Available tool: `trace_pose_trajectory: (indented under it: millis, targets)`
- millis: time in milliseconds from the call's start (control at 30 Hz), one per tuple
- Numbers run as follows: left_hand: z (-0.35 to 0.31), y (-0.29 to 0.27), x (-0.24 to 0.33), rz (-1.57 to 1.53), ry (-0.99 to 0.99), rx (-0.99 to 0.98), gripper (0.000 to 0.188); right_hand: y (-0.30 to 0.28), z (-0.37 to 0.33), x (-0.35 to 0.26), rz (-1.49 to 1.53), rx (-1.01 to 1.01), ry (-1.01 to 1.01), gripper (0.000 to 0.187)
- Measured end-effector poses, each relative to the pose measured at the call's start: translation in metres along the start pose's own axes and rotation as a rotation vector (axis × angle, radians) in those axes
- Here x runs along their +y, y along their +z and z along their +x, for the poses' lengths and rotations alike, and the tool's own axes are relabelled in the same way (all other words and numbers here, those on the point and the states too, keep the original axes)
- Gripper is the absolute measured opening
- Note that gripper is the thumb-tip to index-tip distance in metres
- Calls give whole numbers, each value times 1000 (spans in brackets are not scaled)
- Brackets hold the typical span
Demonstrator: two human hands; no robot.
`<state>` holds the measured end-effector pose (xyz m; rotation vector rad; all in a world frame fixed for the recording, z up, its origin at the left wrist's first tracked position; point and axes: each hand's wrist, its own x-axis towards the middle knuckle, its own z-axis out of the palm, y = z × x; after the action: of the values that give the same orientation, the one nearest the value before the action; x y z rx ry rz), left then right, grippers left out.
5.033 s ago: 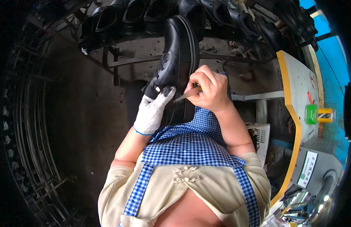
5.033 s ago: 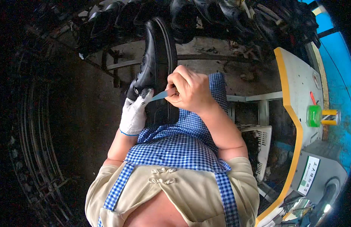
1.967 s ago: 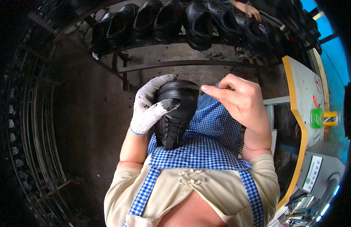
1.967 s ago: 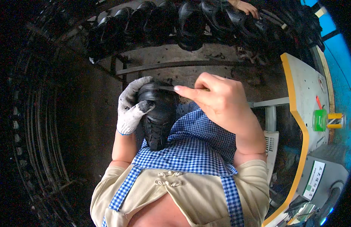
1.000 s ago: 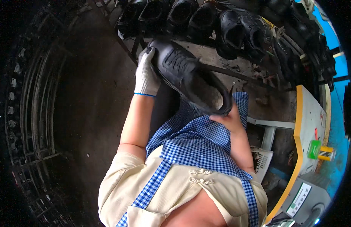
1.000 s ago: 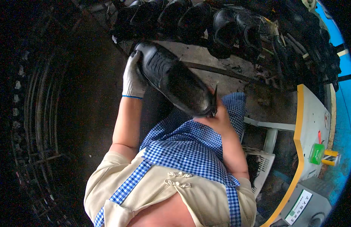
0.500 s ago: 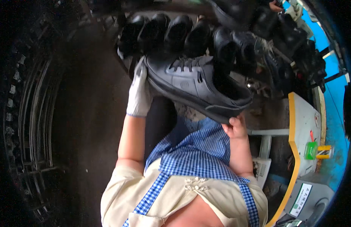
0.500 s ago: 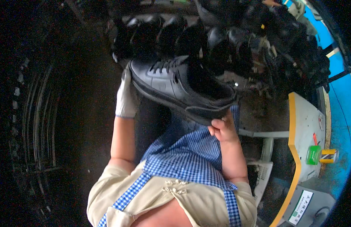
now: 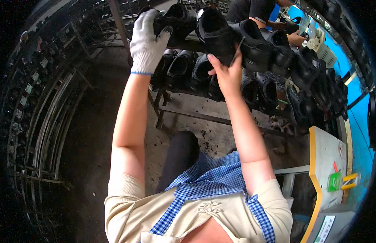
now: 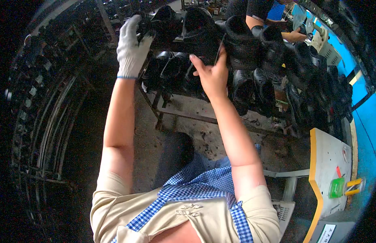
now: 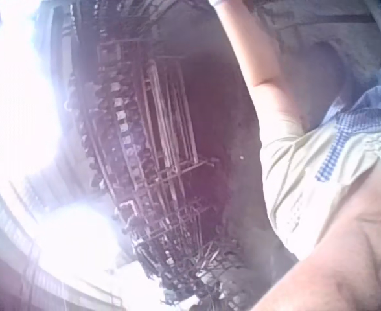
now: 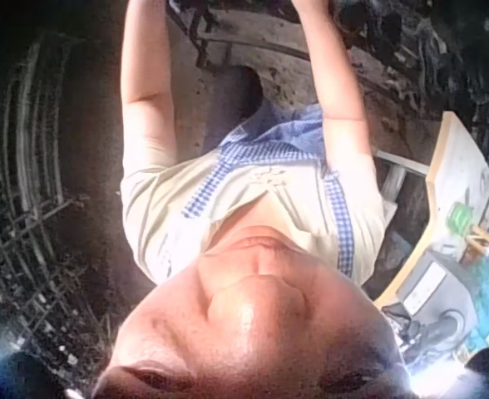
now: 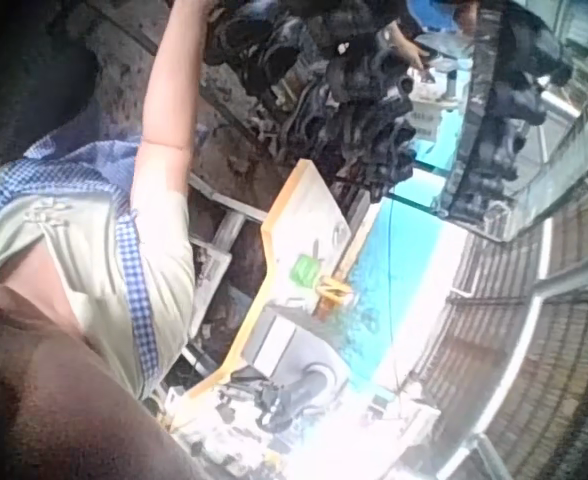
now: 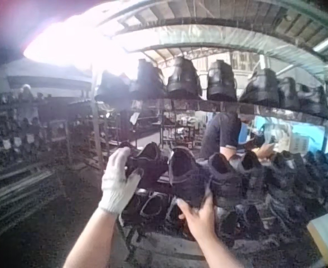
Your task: The person picks up black shoes from a rack and uses a small metal tool to scrape the soles and edges. They handle the shoes one at a time, rotating them to access different areas, and place them back on the rack after cleaning.
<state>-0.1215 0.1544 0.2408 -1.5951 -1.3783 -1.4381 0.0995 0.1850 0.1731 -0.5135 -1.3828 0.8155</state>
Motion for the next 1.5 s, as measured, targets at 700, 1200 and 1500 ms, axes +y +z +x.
trace_pose_trajectory:
  millis: [700, 1200, 1500]
  targets:
    - [-187, -90, 135, -942, -714, -294, 32, -73, -131, -50, -215, -447, -31, 101]
    - [-234, -62, 160, -1232, -792, -659, 46, -114, -134, -76, -552, -556, -174, 40]
    - [-234, -59, 160, -1129, -758, -622, 34, -124, -150, -30, 289, -98, 488, 10]
